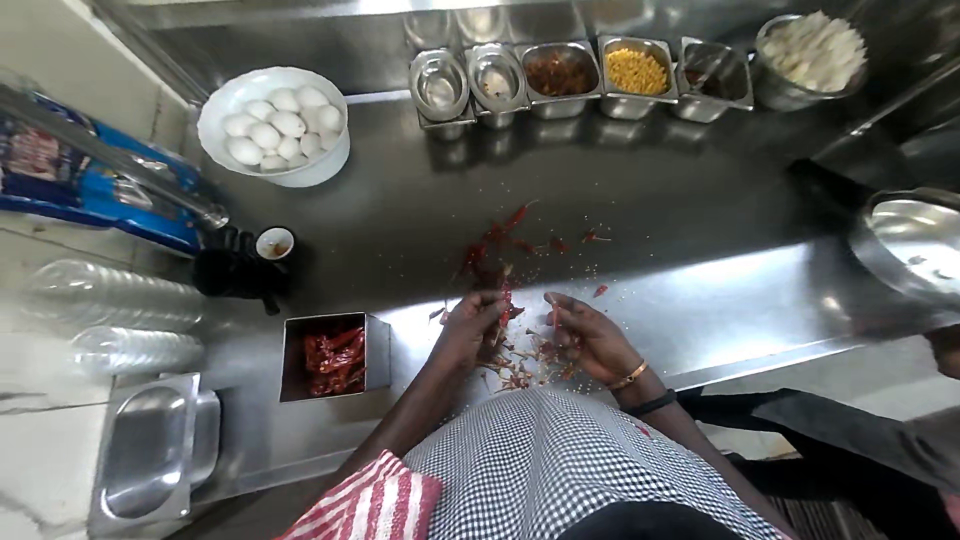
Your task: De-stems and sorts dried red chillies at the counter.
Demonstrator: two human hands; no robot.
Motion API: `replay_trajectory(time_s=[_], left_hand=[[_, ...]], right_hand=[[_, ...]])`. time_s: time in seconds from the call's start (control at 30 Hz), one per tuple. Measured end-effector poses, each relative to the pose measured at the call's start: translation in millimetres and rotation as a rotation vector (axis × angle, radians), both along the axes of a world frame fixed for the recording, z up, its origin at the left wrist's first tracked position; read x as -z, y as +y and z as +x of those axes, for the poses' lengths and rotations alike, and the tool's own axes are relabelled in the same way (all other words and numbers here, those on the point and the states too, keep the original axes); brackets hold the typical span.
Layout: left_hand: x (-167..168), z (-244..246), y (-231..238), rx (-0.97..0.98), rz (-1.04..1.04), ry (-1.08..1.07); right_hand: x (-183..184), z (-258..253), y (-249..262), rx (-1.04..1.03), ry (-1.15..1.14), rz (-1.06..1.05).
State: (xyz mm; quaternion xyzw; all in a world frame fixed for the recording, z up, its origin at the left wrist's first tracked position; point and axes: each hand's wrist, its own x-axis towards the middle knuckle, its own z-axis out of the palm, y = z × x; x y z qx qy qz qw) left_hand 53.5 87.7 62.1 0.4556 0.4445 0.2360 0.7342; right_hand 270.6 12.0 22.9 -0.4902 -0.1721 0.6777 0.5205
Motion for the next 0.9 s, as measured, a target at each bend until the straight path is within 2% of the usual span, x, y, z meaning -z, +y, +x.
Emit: replay_trajectory(time_s=[0.1, 0.2, 0.37, 0.47, 0.53, 0.6, 0.7, 0.8, 0.87, 0.9], left_hand=[[44, 9, 13, -0.066, -0.119, -0.169], [47, 13, 14, -0.051, -0.161, -0.184], [38, 14, 10, 0.037, -0.320, -0.343], [14, 16, -5, 0.135, -0.116, -0.084], [23, 19, -2, 0.218, 0.102, 0.098], [35, 23, 4, 0.251, 0.219, 0.138], [42, 16, 6, 0.258, 0.187, -0.017], [39, 15, 3, 0.268, -0.068, -0.139], [36, 18, 4, 0.279, -0.101, -0.097], [34, 20, 5, 0.283, -0.022, -0.017]], right_hand=[[0, -1, 2, -0.014, 0.054, -0.033], [-5, -5, -2, -0.024, -0.017, -0.046], [-5, -10, -8, -0.090, -0.243, -0.015], [-3, -17, -5, -0.150, -0.299, -0.008], [-2, -17, -3, -0.206, -0.348, 0.004], [-10, -15, -6, -0.242, -0.430, 0.010], [-23, -9, -5, -0.404, -0.660, 0.165], [-24, 0, -2, -0.618, -0.829, 0.344], [-22, 1, 0, -0.674, -0.808, 0.308], [-19, 2, -1, -0.625, -0.739, 0.250]])
